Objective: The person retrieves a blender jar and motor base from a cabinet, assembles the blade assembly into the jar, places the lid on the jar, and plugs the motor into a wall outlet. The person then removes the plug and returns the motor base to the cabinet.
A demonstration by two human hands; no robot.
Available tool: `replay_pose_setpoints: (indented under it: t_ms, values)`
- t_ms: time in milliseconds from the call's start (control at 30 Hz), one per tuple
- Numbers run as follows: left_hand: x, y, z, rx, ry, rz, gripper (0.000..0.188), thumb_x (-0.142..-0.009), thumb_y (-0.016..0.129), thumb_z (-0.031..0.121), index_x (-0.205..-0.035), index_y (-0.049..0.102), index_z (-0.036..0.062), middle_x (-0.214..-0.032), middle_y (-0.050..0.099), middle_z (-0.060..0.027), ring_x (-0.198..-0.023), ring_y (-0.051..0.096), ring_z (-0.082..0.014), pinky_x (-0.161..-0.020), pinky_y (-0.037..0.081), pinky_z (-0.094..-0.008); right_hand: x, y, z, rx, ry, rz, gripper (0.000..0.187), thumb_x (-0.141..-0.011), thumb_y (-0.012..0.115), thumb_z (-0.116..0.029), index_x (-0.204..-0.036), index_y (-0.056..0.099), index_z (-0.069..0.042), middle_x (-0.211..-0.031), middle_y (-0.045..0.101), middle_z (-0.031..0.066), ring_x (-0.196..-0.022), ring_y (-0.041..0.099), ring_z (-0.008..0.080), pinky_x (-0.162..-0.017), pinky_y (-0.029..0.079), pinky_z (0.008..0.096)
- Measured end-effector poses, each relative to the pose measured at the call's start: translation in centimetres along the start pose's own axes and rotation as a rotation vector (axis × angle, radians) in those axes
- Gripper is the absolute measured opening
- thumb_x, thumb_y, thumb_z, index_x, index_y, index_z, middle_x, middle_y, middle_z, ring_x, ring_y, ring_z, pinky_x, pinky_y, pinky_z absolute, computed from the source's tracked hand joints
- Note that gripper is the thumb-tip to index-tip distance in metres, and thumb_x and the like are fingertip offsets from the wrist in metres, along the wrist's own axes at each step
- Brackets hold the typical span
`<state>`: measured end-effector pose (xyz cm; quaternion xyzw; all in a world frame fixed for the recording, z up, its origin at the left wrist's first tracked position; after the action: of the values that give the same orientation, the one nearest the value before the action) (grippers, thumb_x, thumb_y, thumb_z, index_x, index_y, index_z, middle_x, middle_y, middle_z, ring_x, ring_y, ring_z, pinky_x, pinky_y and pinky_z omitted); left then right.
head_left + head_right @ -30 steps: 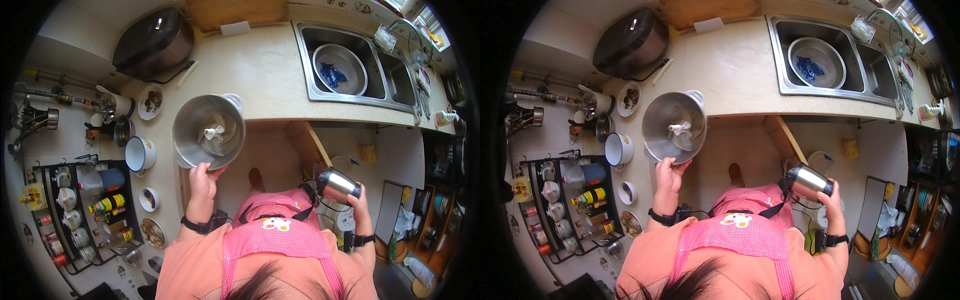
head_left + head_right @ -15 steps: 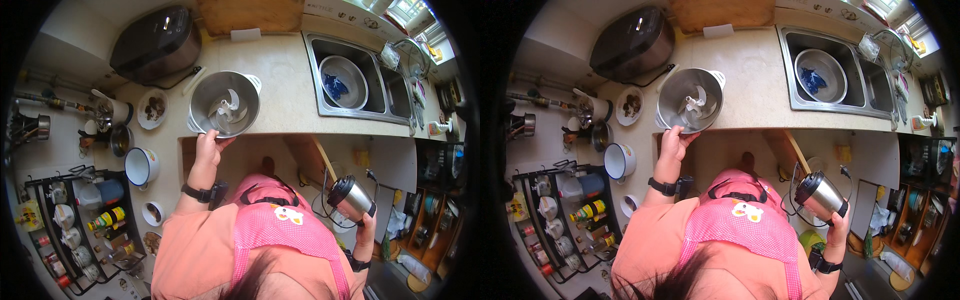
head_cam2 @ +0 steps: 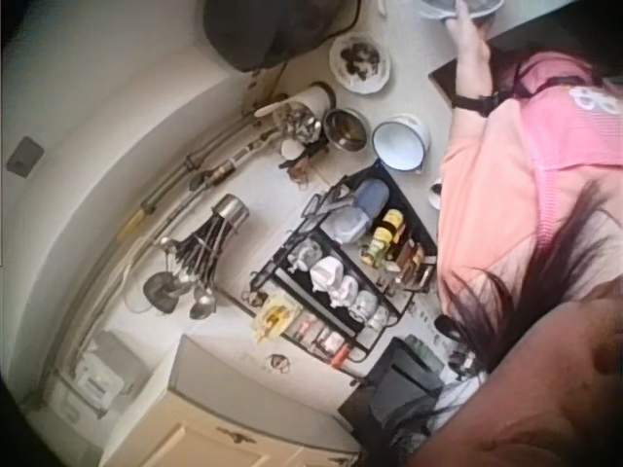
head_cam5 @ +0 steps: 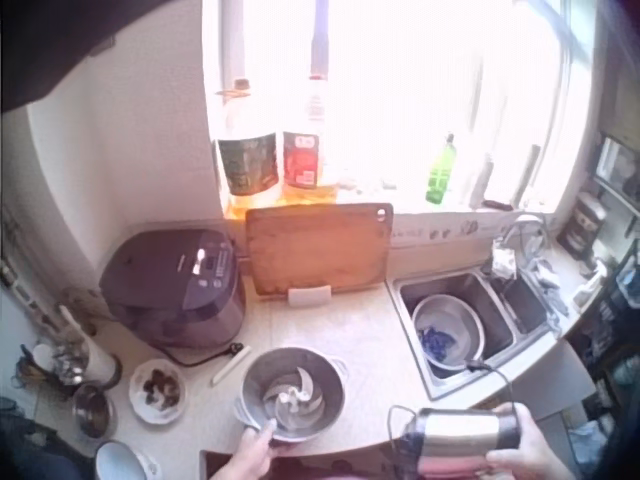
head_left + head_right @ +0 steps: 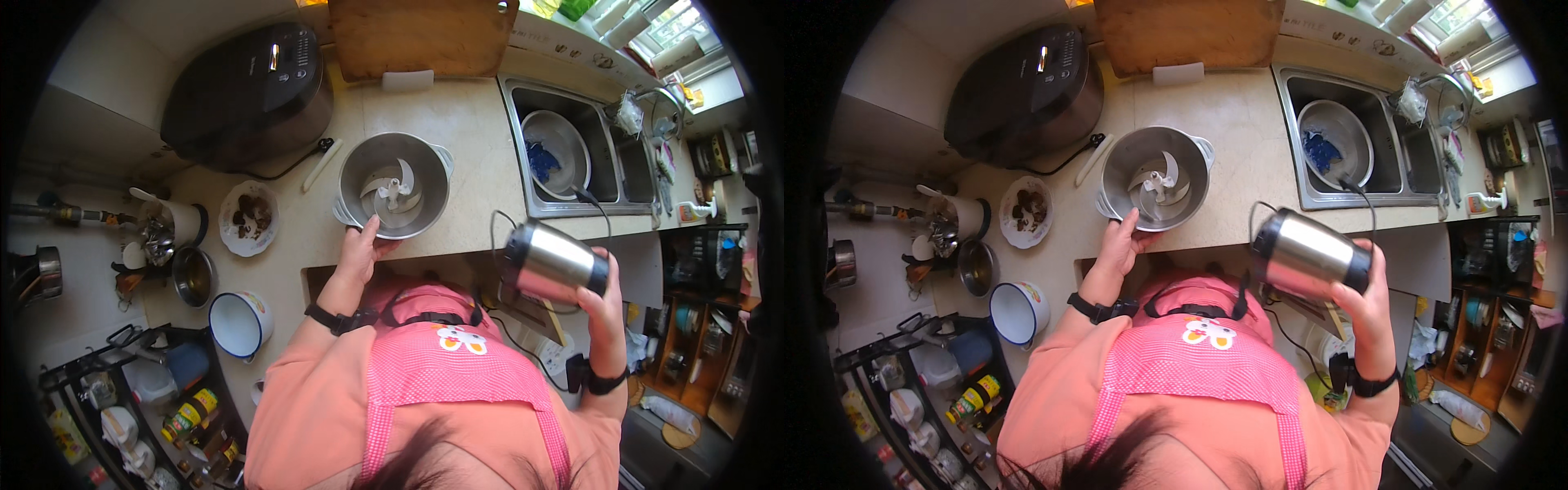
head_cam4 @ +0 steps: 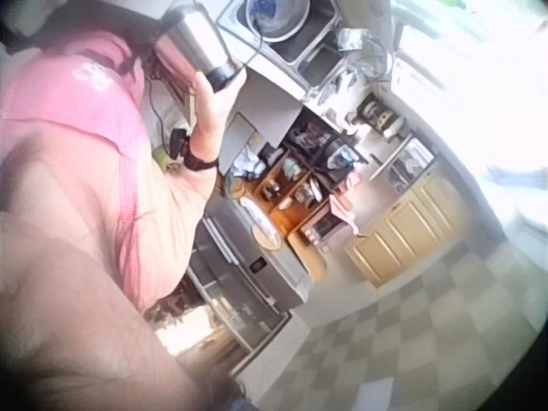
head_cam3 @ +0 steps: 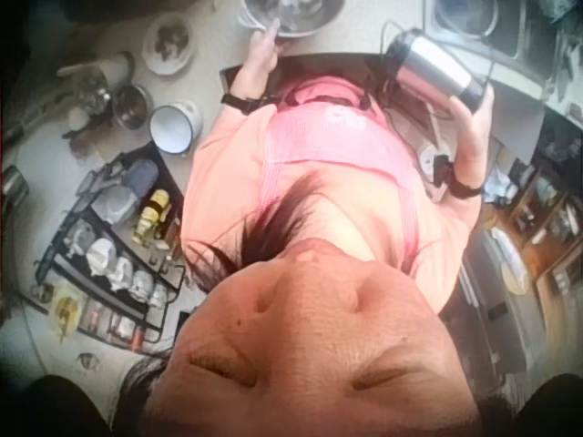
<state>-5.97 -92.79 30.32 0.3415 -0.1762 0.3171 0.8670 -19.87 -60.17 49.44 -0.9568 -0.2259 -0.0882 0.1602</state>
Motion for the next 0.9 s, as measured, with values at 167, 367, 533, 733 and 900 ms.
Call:
replay_pose_setpoints:
  t_ms: [167,367,533,733,900]
  values:
    - [0.4,-2.5,1.4,-0.069,-0.124,-0.14,0.044,-0.095,0.053,0.026,-0.129,0.034,0.0061,-0.118,0.054,-0.0122,-0.098,0.062,-0.0265,-0.079,0.055,-0.0396,-4.8,6.3,-5.5,0.078,-0.009,-0.121,0.07,-0.067,0.077,-0.024,-0.123,0.04,-0.004,-0.101,0.05,0.0044,-0.085,0.05,0.0106,-0.071,0.044,0.0224]
    - [0.8,-4.4,3.0,-0.222,0.084,0.022,0.066,-0.088,0.06,0.011,-0.138,0.019,0.0031,-0.127,0.042,-0.0156,-0.094,0.058,-0.02,-0.074,0.054,-0.0297,-8.9,9.8,-10.4,0.207,-0.034,-0.206,0.069,-0.068,0.078,-0.019,-0.122,0.04,-0.001,-0.098,0.051,0.0047,-0.087,0.051,0.0114,-0.074,0.045,0.0234]
    - [2.0,-3.6,7.0,-0.705,0.733,0.209,0.049,-0.079,0.064,0.003,-0.124,0.043,-0.0013,-0.113,0.046,-0.015,-0.073,0.052,-0.0162,-0.065,0.049,-0.0265,-12.1,9.8,-11.9,0.259,-0.05,-0.176,0.071,-0.073,0.069,-0.035,-0.127,0.041,0.002,-0.113,0.053,0.0092,-0.107,0.049,0.0184,-0.097,0.033,0.0297]
    - [1.7,-2.2,8.5,-0.738,0.777,0.107,0.034,-0.079,0.062,-0.001,-0.112,0.054,0.003,-0.108,0.05,-0.0101,-0.076,0.052,-0.0153,-0.065,0.049,-0.0251,-13.8,9.5,-11.3,0.253,-0.09,-0.154,0.068,-0.071,0.073,-0.03,-0.123,0.043,0.002,-0.102,0.051,0.0064,-0.093,0.049,0.013,-0.083,0.04,0.0259]
    - [0.9,-3.0,7.6,-0.735,0.678,0.169,0.029,-0.082,0.06,0.0,-0.111,0.056,0.0024,-0.104,0.051,-0.0059,-0.078,0.051,-0.0106,-0.071,0.046,-0.0229,-16.9,8.9,-9.8,0.74,-0.209,0.017,0.078,-0.062,0.08,-0.036,-0.12,0.045,0.004,-0.099,0.057,0.0139,-0.091,0.057,0.0209,-0.079,0.047,0.031]
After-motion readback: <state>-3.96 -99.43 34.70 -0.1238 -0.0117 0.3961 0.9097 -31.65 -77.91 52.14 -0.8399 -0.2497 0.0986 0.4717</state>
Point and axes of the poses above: each hand's wrist, its own x-axis away from the middle knuckle, its own y-axis out of the palm, z = x × y, the point moved 2 cm from there along -x, towards the middle knuckle
